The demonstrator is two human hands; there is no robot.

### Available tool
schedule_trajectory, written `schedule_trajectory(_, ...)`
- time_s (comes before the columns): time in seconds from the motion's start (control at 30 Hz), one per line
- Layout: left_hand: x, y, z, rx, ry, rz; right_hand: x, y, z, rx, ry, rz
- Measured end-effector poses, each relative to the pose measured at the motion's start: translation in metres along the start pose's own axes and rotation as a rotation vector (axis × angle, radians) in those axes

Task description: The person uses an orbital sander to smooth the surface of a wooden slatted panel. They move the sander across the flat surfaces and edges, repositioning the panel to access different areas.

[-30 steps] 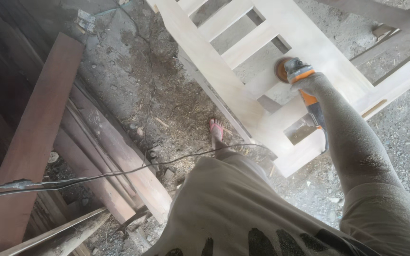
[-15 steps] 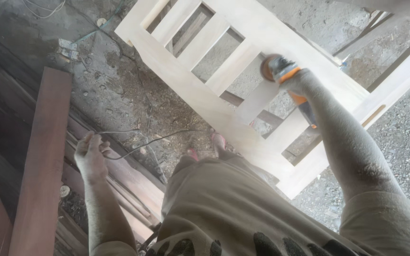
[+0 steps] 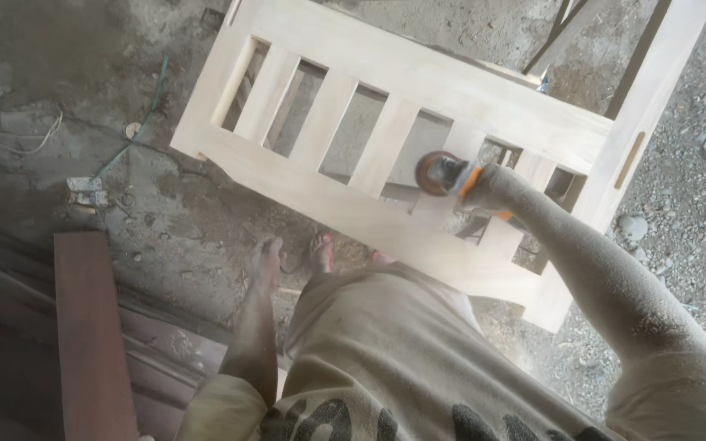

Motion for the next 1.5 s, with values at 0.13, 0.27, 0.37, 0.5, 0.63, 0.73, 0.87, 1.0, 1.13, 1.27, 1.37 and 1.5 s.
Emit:
schedule_trajectory(0.13, 0.000, -0.019, 0.034, 0.050, -0.343, -0.030, -0.039, -0.054, 0.031, -0.269, -0.397, -0.061)
schedule_trajectory(0.27, 0.002, -0.008, 0.114, -0.013, -0.516, 0.009, -0.057, -0.060, 0.050, -0.303, -0.594, -0.355)
schedule_trajectory(0.37, -0.007, -0.016, 0.164, -0.091, -0.600, 0.092, -0.037, -0.064, 0.078, -0.390, -0.429, -0.167)
schedule_trajectory(0.5, 0.017, -0.005, 0.218, -0.060, -0.697, 0.166, -0.020, -0.013, -0.012, -0.213, -0.412, -0.263)
schedule_trajectory(0.63, 0.005, -0.041, 0.205, 0.033, -0.672, 0.201, 0.039, 0.032, -0.052, -0.177, -0.396, -0.191)
schedule_trajectory(0.73, -0.003, -0.056, 0.173, 0.134, -0.648, 0.156, 0.071, 0.067, -0.079, -0.116, -0.313, -0.166)
schedule_trajectory(0.87, -0.018, -0.080, 0.118, 0.256, -0.549, 0.071, 0.078, 0.092, -0.105, -0.117, -0.369, -0.233)
schedule_trajectory(1.0, -0.030, -0.095, 0.074, 0.322, -0.448, -0.031, 0.043, 0.086, -0.079, -0.193, -0.456, -0.268)
schedule_trajectory(1.13, -0.019, -0.075, 0.071, 0.246, -0.549, -0.001, -0.003, 0.045, -0.016, -0.186, -0.564, -0.410)
schedule_trajectory(1.27, -0.001, -0.037, 0.082, 0.212, -0.715, -0.058, -0.041, -0.004, 0.043, -0.343, -0.604, -0.361)
schedule_trajectory(1.37, 0.004, -0.010, 0.112, 0.217, -0.786, -0.389, -0.050, -0.031, 0.069, -0.412, -0.631, -0.333)
schedule_trajectory(1.5, 0.009, 0.021, 0.169, 0.043, -0.959, -0.157, -0.033, -0.060, 0.087, -0.421, -0.614, -0.279)
Point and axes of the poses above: each hand's wrist, its own y-axis away from the middle knuckle, its own z-axis out of the back of the hand, x = y × z, the point moved 2 cm from there along -y, towards the middle knuckle, and after that the axes turned 6 degrees about z, right-handed, at the moved point
